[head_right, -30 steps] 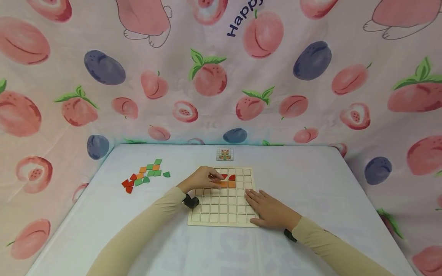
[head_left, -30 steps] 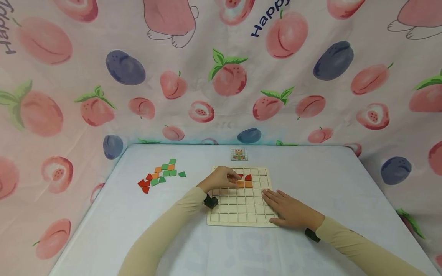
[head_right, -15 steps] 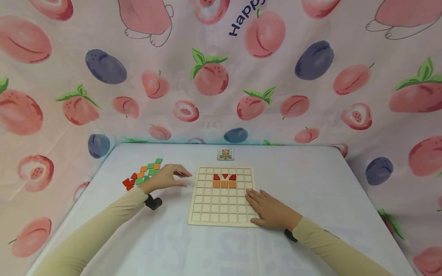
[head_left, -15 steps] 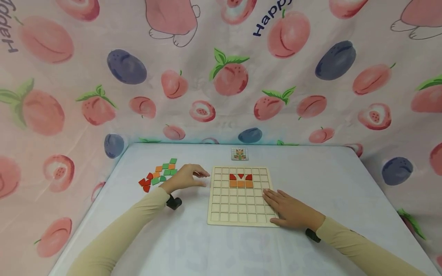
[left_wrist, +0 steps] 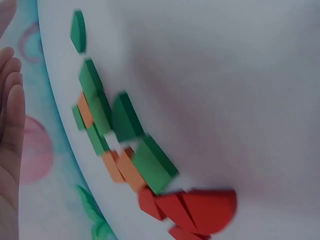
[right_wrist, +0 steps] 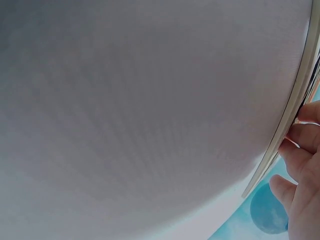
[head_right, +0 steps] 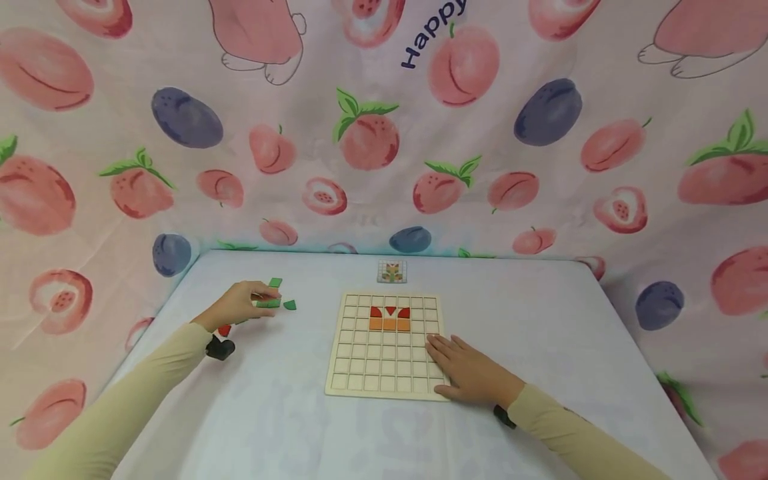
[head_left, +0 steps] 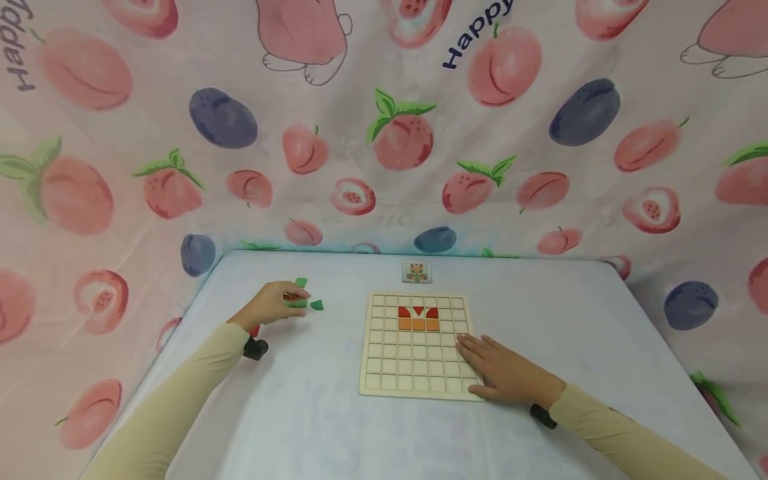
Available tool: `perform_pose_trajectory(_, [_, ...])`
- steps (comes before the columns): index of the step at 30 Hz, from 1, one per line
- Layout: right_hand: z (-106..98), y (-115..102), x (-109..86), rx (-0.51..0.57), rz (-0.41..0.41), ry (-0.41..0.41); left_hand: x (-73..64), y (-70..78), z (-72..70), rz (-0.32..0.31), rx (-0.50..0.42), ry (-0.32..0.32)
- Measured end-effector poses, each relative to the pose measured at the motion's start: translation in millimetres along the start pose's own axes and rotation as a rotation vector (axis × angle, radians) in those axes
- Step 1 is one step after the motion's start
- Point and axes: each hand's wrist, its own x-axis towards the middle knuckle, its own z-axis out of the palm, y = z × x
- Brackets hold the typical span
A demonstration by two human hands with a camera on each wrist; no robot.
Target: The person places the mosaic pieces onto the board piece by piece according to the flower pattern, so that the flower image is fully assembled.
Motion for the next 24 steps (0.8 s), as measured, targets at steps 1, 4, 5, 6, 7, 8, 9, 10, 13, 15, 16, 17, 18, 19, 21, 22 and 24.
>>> perform_pose_trajectory(1, [1,0,0.2,-0.004,-0.005,0.009,-1.0,-4.6,-1.8,-0.017,0.008,0.009])
perform_pose_trajectory(4, [3,0,0.1,-0.012,-0.001,0.007,-3.2,-18.2,-6.7,-0.045,0.041,0.031])
perform_pose_trajectory(5, [3,0,0.0,-0.016,0.002,0.006,-3.5,-21.9,-8.0,-0.058,0.038,0.040])
perform_pose_trajectory(6, [3,0,-0.1,-0.016,0.002,0.010,-3.6,-25.9,-9.2,-0.065,0.036,0.051])
perform_pose_trajectory(7, [3,1,-0.2,-0.021,0.003,0.012,-3.4,-30.1,-10.4,-0.070,0.034,0.061])
perform_pose_trajectory(8, [3,1,-0.3,-0.025,0.000,0.017,-3.0,-34.2,-11.5,-0.072,0.031,0.070])
perform_pose_trajectory(9, [3,0,-0.1,-0.023,-0.002,0.026,-2.6,-37.9,-12.7,-0.076,0.023,0.080])
perform_pose_trajectory(10, [3,1,-0.5,-0.023,-0.004,0.033,-1.7,-41.0,-13.6,-0.080,0.013,0.088])
perform_pose_trajectory(13, [3,0,-0.7,-0.020,-0.007,0.038,1.2,-50.4,-15.7,-0.108,0.006,0.108])
perform_pose_trajectory(15, [3,0,-0.6,-0.012,0.004,0.020,2.4,-54.8,-16.9,-0.139,0.004,0.114])
perform_pose_trajectory(16, [3,0,-0.4,-0.012,0.008,0.007,2.7,-56.7,-17.0,-0.149,0.008,0.113])
perform_pose_trajectory(17, [4,0,-0.1,-0.011,0.013,-0.005,2.9,-58.4,-17.4,-0.167,0.007,0.114])
perform_pose_trajectory(18, [5,1,0.0,-0.010,0.020,-0.018,3.1,-59.9,-17.6,-0.184,0.006,0.114])
perform_pose_trajectory(19, [5,1,0.2,-0.013,0.026,-0.030,3.4,-61.3,-17.6,-0.196,0.011,0.115])
perform_pose_trajectory(21, [6,1,0.5,-0.012,0.032,-0.044,4.1,-63.8,-17.3,-0.220,0.012,0.124])
perform_pose_trajectory(22, [6,2,0.6,-0.011,0.033,-0.047,4.5,-65.0,-17.0,-0.227,0.016,0.129])
perform_pose_trajectory(24, [5,2,0.5,-0.008,0.031,-0.042,5.5,-66.7,-16.4,-0.234,0.023,0.136])
